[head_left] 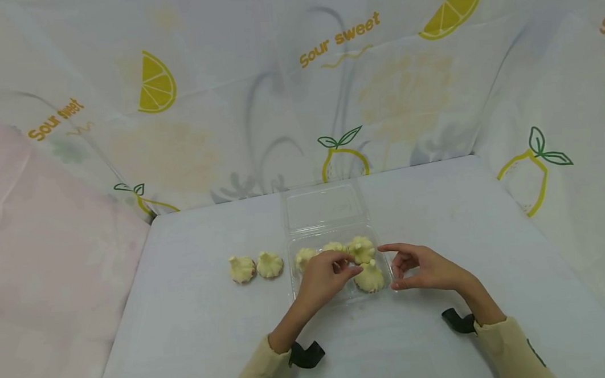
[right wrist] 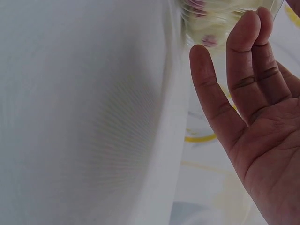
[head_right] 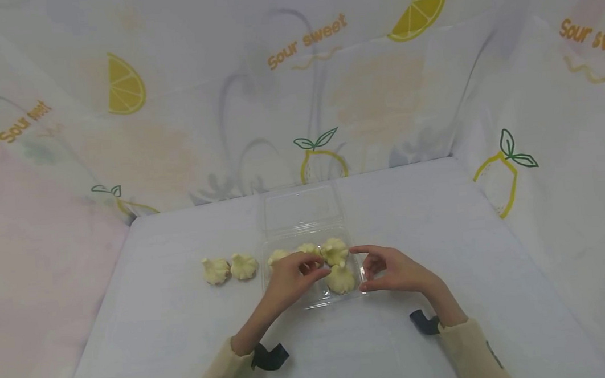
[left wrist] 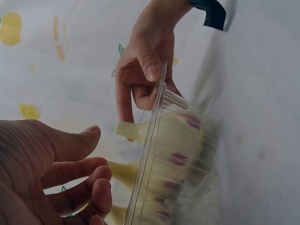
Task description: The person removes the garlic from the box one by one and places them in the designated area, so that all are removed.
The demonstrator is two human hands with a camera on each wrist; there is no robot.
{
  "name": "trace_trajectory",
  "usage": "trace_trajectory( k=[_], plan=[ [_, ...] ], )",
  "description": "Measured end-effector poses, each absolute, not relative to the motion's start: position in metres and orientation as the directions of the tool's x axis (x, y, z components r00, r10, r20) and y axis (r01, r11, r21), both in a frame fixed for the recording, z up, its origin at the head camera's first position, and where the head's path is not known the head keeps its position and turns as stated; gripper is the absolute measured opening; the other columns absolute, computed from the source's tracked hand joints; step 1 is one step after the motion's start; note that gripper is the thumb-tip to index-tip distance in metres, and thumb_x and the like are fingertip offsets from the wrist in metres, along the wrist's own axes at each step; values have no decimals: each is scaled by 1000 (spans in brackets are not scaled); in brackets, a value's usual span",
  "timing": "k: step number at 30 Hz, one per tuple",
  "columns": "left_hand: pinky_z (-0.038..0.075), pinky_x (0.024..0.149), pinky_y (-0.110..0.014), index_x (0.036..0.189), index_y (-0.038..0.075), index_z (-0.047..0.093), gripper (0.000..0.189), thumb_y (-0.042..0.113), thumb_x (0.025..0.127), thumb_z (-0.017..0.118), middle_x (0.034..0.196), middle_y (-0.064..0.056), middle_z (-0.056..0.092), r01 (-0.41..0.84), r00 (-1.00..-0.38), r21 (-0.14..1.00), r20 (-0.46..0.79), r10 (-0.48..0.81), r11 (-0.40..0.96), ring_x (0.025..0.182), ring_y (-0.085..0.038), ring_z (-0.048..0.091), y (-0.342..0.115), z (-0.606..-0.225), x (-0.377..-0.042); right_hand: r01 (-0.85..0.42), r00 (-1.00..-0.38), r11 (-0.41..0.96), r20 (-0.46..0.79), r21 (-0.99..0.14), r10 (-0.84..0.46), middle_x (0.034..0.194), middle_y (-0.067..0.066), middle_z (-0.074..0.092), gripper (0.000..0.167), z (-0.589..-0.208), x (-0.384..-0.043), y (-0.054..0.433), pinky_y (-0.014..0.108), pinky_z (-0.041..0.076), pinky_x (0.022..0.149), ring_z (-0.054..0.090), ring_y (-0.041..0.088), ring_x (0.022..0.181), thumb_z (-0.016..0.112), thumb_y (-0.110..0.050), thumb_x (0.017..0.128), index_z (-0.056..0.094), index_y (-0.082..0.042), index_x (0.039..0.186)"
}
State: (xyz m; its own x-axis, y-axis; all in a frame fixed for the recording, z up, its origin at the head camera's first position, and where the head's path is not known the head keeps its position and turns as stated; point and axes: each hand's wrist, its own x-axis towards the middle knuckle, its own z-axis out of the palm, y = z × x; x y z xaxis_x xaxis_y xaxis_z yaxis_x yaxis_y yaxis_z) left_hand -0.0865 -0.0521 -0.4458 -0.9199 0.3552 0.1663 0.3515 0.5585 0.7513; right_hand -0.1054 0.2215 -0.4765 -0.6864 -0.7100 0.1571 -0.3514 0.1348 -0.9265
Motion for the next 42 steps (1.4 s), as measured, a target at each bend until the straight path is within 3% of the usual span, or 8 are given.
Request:
trace_trajectory(
  k=[18,28,42],
  plan=[
    [44,55,-20,97,7,75,23,26,85,79,73,7,63,254,-946,800,89,311,544,66,-3,55,-30,-453,-85,-367,-679,116,181,-923,-712,85,7,63,73,-478,-105,222,36,55,76,64,19,74,79,-9,84,40,9,143],
    [38,48,-19,96,8,75,21,24,83,80,68,7,60,261,-948,796,104,302,547,56,0,46,-21,-456,-85,-375,-680,127,180,-918,-711,84,6,63,73,-481,-106,222,37,55,77,64,19,72,80,-8,84,40,8,142],
    [44,54,-20,95,9,75,12,19,88,74,71,4,65,259,-943,799,88,320,543,65,-4,56,-19,-456,-88,-358,-693,145,158,-922,-704,84,5,64,73,-480,-106,222,36,55,77,65,18,73,80,-8,83,41,6,143]
  ],
)
